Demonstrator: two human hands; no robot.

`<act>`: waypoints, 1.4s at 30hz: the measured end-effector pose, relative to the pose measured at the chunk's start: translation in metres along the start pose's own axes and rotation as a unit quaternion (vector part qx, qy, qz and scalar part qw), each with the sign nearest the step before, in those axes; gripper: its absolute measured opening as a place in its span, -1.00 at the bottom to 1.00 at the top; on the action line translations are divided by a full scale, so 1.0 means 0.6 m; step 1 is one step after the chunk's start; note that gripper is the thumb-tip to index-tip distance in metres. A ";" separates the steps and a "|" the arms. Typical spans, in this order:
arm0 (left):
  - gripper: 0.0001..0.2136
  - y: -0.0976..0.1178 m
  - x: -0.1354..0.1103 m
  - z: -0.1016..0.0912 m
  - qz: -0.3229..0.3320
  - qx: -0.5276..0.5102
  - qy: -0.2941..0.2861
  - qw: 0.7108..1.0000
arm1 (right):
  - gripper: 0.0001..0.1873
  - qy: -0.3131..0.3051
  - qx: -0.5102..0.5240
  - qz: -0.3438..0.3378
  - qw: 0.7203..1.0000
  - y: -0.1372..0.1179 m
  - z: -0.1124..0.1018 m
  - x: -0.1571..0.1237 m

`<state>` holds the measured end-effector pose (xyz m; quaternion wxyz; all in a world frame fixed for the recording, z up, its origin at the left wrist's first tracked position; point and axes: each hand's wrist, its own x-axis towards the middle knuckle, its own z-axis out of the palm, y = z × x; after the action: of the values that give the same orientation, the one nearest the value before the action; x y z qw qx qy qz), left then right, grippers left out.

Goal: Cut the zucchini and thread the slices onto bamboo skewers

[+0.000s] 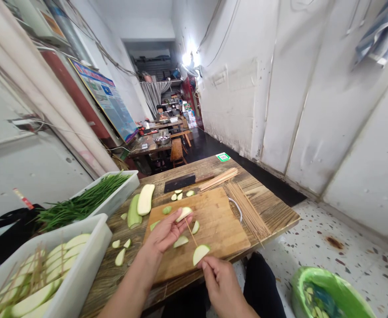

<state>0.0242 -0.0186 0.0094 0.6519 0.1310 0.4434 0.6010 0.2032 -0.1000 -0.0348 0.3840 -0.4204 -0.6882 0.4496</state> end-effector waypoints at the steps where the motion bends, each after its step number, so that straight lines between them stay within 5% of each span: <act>1: -0.91 0.000 0.000 0.000 0.000 0.000 -0.001 1.000 | -0.63 0.000 0.000 0.002 1.000 0.001 0.000 0.000; 42: -0.89 -0.025 -0.007 0.009 -0.007 0.024 -0.039 0.999 | -0.61 0.026 0.037 0.017 0.999 0.004 0.009 0.005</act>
<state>0.0389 -0.0242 0.0036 0.6695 0.1670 0.4329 0.5801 0.1975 -0.0984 -0.0381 0.4092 -0.4290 -0.6539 0.4700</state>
